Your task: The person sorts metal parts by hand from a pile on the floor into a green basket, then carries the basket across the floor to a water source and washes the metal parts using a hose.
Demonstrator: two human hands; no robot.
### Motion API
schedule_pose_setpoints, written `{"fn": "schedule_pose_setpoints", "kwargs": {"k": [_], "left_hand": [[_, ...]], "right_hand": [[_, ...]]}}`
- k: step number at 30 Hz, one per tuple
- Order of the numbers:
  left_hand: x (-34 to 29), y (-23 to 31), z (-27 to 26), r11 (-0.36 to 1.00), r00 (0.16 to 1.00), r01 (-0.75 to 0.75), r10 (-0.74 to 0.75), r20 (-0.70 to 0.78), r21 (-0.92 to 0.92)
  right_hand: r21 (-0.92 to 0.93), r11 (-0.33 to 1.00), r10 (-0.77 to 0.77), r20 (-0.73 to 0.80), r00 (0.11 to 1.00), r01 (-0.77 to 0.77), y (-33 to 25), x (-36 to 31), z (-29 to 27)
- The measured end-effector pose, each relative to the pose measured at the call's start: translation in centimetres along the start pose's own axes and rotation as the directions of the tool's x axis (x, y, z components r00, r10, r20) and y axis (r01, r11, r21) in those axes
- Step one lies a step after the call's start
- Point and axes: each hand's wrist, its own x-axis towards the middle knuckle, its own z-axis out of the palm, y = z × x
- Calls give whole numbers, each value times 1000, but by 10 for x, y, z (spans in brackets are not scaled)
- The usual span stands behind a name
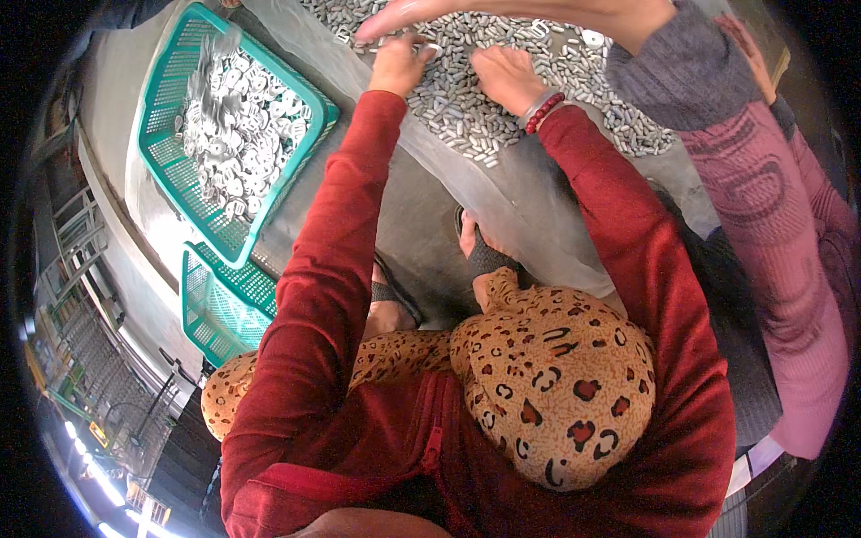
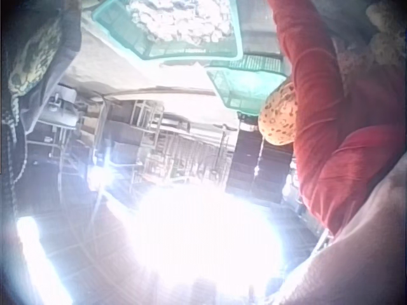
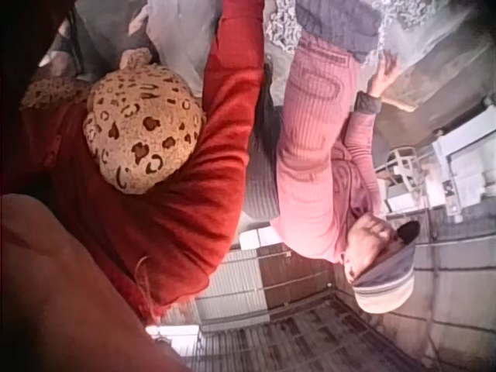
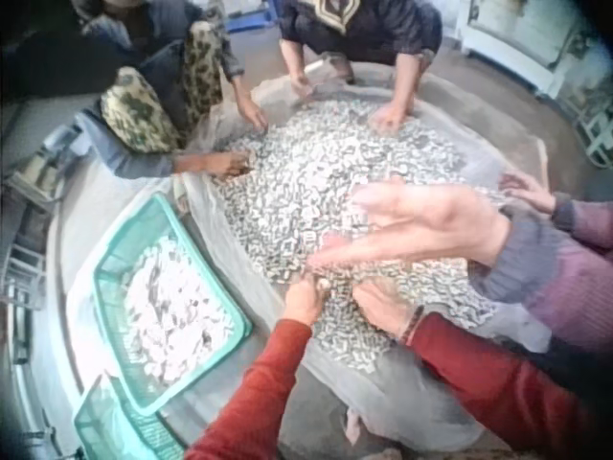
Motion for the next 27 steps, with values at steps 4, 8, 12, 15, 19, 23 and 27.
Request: {"fn": "schedule_pose_setpoints", "kwargs": {"k": [4, 8, 12, 15, 19, 23, 27], "left_hand": [[-11, 17, 4, 999, 1000, 25, -25, 13, 29], [-9, 25, -17, 981, 963, 114, -70, 259, -160], [-16, 36, -46, 480, 865, 499, -232, 444, -722], [-20, 38, -63, -140, 915, 394, -31, 402, -908], [-18, 55, -57, -268, 913, 405, 70, 402, -874], [-8, 46, -45, -204, 789, 606, 33, 614, -769], [-12, 71, -30, -323, 693, 674, -34, 720, -664]], "right_hand": [[65, 995, 75, -45, 996, -72, 20, 0, 8], [475, 810, 307, 155, 939, -343, 50, 7, -11], [585, 682, 350, 265, 898, -438, 51, 3, -30], [570, 667, 399, 271, 876, -480, 48, 1, -47], [560, 716, 408, 149, 901, -417, 65, -6, -41], [692, 614, 405, 136, 904, -379, 53, -5, -55], [506, 809, 332, 27, 943, -299, 34, -4, -66]]}}
